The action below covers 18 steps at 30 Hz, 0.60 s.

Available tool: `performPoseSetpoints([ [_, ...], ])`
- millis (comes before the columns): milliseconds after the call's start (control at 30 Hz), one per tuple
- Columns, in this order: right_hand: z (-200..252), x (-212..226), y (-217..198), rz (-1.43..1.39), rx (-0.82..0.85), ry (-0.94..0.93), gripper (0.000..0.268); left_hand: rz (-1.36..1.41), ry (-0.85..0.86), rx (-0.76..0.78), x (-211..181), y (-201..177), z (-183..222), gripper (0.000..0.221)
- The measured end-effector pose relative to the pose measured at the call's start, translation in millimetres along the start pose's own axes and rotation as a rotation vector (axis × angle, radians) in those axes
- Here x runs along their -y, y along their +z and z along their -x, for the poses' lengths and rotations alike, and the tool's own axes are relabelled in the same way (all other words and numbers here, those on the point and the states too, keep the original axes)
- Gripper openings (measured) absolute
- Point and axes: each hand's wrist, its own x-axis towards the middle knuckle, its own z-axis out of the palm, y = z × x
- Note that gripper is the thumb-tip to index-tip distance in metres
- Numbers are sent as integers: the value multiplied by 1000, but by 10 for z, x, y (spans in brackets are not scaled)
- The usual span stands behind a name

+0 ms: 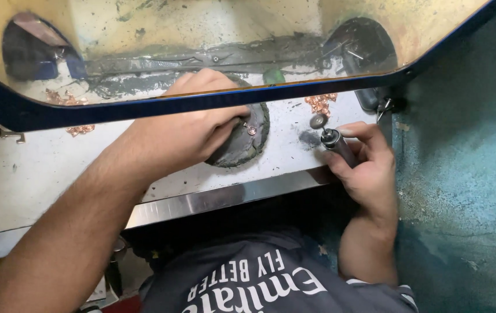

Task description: Polishing small metal rings using a handheld rotary tool and a stationary polishing wheel inside a protective workshop enclosure.

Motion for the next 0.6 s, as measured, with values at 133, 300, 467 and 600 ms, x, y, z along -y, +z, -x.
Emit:
performPoseSetpoints([
  [133, -15, 29, -4, 66, 13, 11, 42, -50, 1, 38, -30, -10, -26, 22],
  [300, -7, -16, -20, 127, 44, -132, 37, -80, -8, -50, -106, 58, -48, 7],
  [467, -4, 127, 42, 311, 48, -302, 36, -149, 28, -43, -60, 148, -5, 3],
  [600, -69, 342, 154, 449, 116, -488, 32, -150, 38, -28, -29, 163, 0, 6],
])
